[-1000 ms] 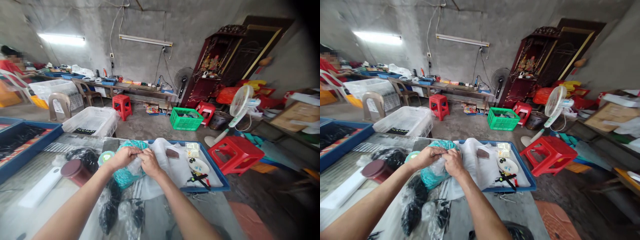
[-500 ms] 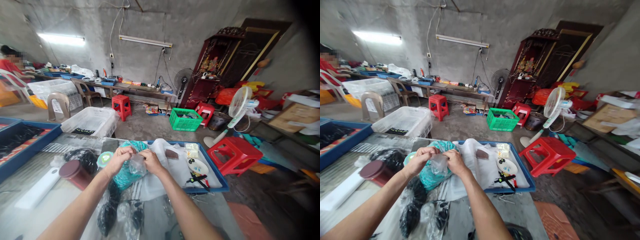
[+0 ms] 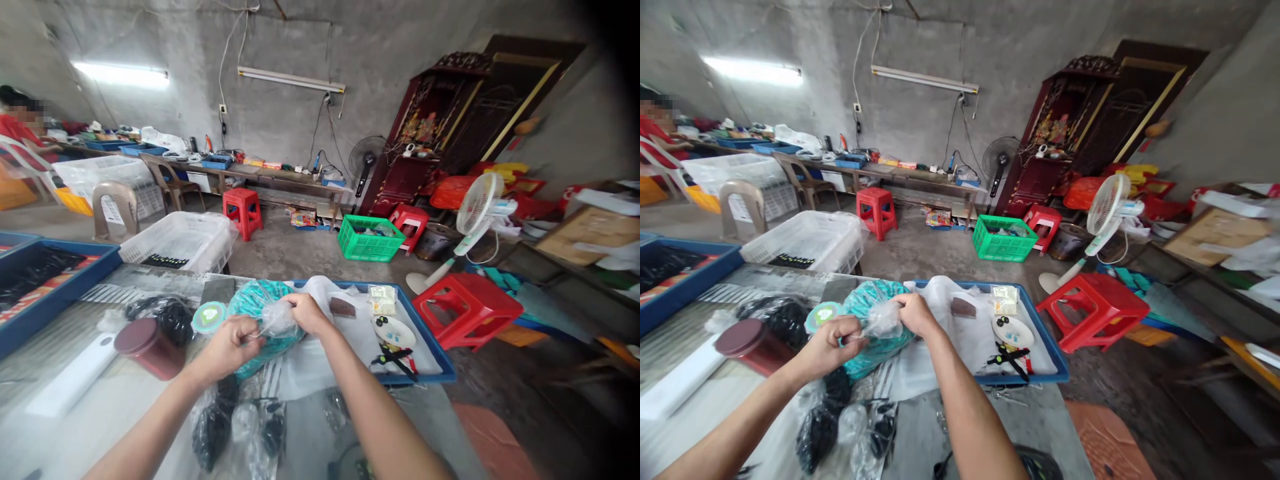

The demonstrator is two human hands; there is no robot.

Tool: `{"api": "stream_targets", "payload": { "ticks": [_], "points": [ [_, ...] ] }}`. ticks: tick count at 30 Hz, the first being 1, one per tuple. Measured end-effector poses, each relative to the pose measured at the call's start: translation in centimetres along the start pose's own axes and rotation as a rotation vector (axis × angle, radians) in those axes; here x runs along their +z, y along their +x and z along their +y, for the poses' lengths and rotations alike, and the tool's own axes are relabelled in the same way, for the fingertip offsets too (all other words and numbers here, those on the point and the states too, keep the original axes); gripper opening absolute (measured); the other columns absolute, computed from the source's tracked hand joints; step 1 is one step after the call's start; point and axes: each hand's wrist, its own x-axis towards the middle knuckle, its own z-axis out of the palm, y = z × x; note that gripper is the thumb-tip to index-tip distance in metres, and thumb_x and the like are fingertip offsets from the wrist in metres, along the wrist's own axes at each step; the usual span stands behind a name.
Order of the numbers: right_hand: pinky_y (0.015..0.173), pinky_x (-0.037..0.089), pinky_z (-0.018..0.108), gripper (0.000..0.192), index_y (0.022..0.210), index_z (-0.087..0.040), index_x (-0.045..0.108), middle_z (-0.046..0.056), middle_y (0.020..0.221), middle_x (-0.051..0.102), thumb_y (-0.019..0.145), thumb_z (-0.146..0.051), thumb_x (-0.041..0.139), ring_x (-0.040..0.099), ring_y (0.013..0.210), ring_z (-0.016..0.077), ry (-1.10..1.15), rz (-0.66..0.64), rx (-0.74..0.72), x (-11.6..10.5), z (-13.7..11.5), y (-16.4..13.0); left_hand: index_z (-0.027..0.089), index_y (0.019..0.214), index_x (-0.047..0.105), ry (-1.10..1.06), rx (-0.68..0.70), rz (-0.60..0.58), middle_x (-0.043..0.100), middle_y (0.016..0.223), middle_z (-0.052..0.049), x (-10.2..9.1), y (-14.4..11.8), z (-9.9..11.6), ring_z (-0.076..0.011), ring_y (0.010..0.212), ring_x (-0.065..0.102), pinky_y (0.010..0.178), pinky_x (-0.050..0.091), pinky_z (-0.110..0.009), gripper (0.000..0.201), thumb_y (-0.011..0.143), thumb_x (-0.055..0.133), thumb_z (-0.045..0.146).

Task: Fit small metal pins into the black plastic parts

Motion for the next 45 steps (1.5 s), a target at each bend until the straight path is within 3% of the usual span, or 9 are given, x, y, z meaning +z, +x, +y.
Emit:
{"api": "stream_targets", "payload": {
  "ticks": [4,8,11,15,26,33,37,41,45],
  "points": [
    [0.052,0.039,0.02,0.031,0.068,-0.015,0.064,-0.001,0.062,0.061,0.05,-0.008,0.04,0.052,0.058,0.0127,0.135,0.032,0.122,0.0,-0.1,0.2,0.017,0.047,0.027,-0.008,-0.1,-0.014,0.028,0.047,0.006,0.2,-1.2,-1.9,-0.0074,0.047,0.03,0.05,0.027,-0.021,0.035,0.074,0.041,0.035],
    [0.053,0.035,0.02,0.023,0.063,-0.016,0.059,-0.003,0.06,0.056,0.051,-0.007,0.042,0.048,0.06,0.0121,-0.095,0.094,0.059,0.5,-1.0,0.2,0.017,0.05,0.035,-0.107,-0.182,0.009,0.03,0.047,0.006,0.1,-0.3,-0.6,-0.0073,0.047,0.029,0.046,0.025,-0.02,0.035,0.075,0.042,0.04],
    [0.051,0.031,0.02,0.011,0.057,-0.017,0.053,-0.004,0.053,0.048,0.053,-0.009,0.046,0.043,0.056,0.0111,-0.233,0.118,0.007,0.9,-1.5,0.2,0.015,0.055,0.045,-0.032,-0.092,0.018,0.036,0.047,0.005,0.4,0.8,1.8,-0.0081,0.047,0.035,0.049,0.027,-0.021,0.032,0.076,0.045,0.039],
    [0.052,0.032,0.021,0.01,0.059,-0.017,0.052,-0.004,0.054,0.048,0.058,-0.01,0.044,0.043,0.056,0.0112,-0.1,0.037,-0.014,0.6,-1.0,0.4,0.016,0.067,0.057,0.254,0.167,-0.154,0.057,0.061,0.0,1.3,0.9,3.4,-0.0132,0.06,0.05,0.063,0.031,-0.027,0.022,0.078,0.047,0.032],
    [0.051,0.033,0.018,0.02,0.067,-0.014,0.057,-0.006,0.06,0.052,0.048,-0.011,0.051,0.043,0.054,0.0079,0.389,-0.269,0.118,-2.2,0.1,0.0,0.017,0.067,0.058,0.339,0.017,-0.178,0.06,0.066,-0.002,0.4,-0.8,-1.6,-0.0143,0.065,0.055,0.063,0.032,-0.025,0.029,0.084,0.038,0.029],
    [0.053,0.037,0.022,0.015,0.067,-0.016,0.056,-0.002,0.059,0.056,0.053,-0.017,0.05,0.049,0.055,0.0118,0.571,-0.166,0.16,-2.0,0.6,-0.5,0.016,0.059,0.054,0.181,-0.034,-0.149,0.054,0.061,0.0,0.6,-1.3,-1.6,-0.0121,0.061,0.049,0.063,0.034,-0.024,0.029,0.081,0.04,0.03],
    [0.053,0.04,0.025,0.02,0.076,-0.017,0.056,0.002,0.067,0.061,0.062,-0.026,0.045,0.054,0.06,0.0156,0.592,-0.01,0.172,-1.1,0.9,-0.5,0.015,0.051,0.048,-0.083,-0.12,-0.149,0.045,0.052,0.002,0.3,-1.8,-1.4,-0.0101,0.052,0.041,0.053,0.032,-0.022,0.031,0.076,0.044,0.032],
    [0.058,0.043,0.028,0.02,0.077,-0.018,0.056,0.005,0.072,0.063,0.064,-0.026,0.044,0.058,0.067,0.0186,0.62,0.115,0.163,-0.3,1.0,-0.7,0.014,0.049,0.05,-0.671,-0.213,-0.148,0.046,0.046,0.001,-0.6,-1.7,-0.8,-0.01,0.047,0.042,0.049,0.034,-0.023,0.031,0.072,0.048,0.035],
    [0.061,0.045,0.03,0.017,0.072,-0.017,0.056,0.005,0.072,0.064,0.062,-0.026,0.046,0.058,0.067,0.0198,0.673,0.199,0.156,0.2,0.5,-1.0,0.014,0.071,0.064,-1.141,-0.195,0.106,0.063,0.061,-0.004,0.0,-0.6,0.3,-0.0165,0.058,0.057,0.065,0.045,-0.032,0.018,0.06,0.054,0.023]
  ]
}}
